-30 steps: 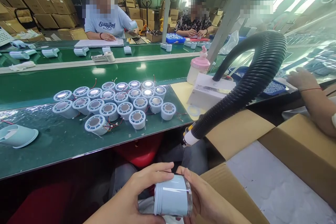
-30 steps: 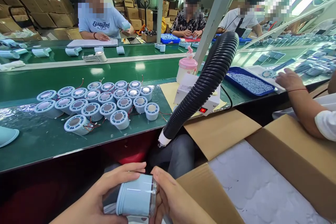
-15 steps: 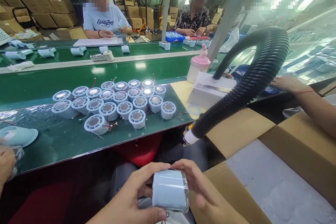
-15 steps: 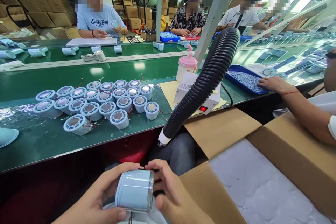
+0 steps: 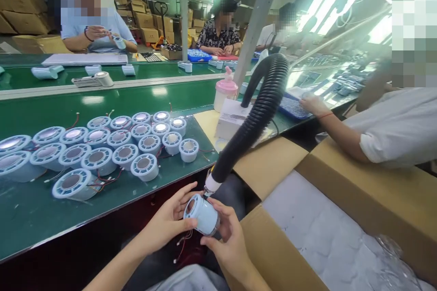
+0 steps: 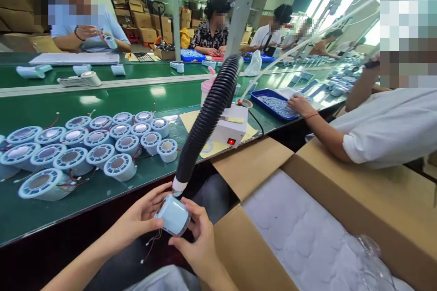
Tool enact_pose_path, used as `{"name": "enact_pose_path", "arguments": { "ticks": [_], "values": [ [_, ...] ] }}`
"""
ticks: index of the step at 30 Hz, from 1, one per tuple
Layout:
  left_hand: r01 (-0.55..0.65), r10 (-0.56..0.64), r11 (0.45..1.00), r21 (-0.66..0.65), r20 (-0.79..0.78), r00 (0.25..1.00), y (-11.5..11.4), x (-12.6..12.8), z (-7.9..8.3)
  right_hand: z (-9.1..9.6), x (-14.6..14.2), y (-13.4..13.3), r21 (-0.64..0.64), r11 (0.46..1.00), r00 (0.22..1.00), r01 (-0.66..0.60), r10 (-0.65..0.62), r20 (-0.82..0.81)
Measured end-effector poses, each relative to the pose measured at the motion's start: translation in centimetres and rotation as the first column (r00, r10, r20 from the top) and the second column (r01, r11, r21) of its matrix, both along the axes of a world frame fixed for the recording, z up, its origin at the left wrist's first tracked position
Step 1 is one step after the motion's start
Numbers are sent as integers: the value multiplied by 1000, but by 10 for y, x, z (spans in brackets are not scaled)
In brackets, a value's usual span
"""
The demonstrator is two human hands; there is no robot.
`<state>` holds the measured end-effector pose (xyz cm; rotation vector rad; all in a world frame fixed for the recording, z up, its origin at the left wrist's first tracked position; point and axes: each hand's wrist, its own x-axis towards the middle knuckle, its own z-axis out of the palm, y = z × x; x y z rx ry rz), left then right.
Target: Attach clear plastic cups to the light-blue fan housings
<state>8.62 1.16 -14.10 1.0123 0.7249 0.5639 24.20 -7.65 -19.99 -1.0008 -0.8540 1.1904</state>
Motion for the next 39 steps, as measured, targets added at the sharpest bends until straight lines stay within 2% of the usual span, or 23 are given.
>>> {"name": "enact_pose_path", "arguments": {
  "ticks": [2,5,13,18,21,23,25,27,29,31,35,39],
  "values": [
    [18,-18,1000,12,-9,1000,11,7,-6,-9,0,8,6,999,998,42,-42,-41],
    [25,-25,999,36,-17,1000,19,11,-5,-11,3,19,16,997,996,70,-69,-57],
    [28,-29,999,43,39,999,17,-9,9,-5,4,28,126,992,1000,-12,10,22],
    [44,-45,999,16,51,998,-2,-26,17,19,8,13,219,970,953,-109,39,302],
    [56,-57,997,52,6,998,-16,-35,26,41,15,2,250,946,926,-205,105,363],
    [77,-64,986,150,-87,994,-25,-42,31,51,17,-3,179,950,939,-257,202,278],
    [126,-63,942,311,-207,976,-31,-49,33,57,17,-7,47,939,940,-340,338,48],
    [194,-68,875,444,-284,956,-36,-56,34,58,16,-10,-29,898,879,-440,423,-220],
    [251,-89,830,498,-325,941,-38,-60,35,58,14,-12,-33,866,813,-499,455,-363],
    [281,-93,824,492,-371,924,-40,-61,37,61,15,-13,-41,853,805,-520,473,-358],
    [297,-67,830,472,-444,893,-43,-61,43,77,19,-15,-123,849,854,-515,495,-161],
    [311,-49,767,561,-432,900,-48,-65,47,88,22,-18,-141,878,886,-458,463,7]
  ]
}}
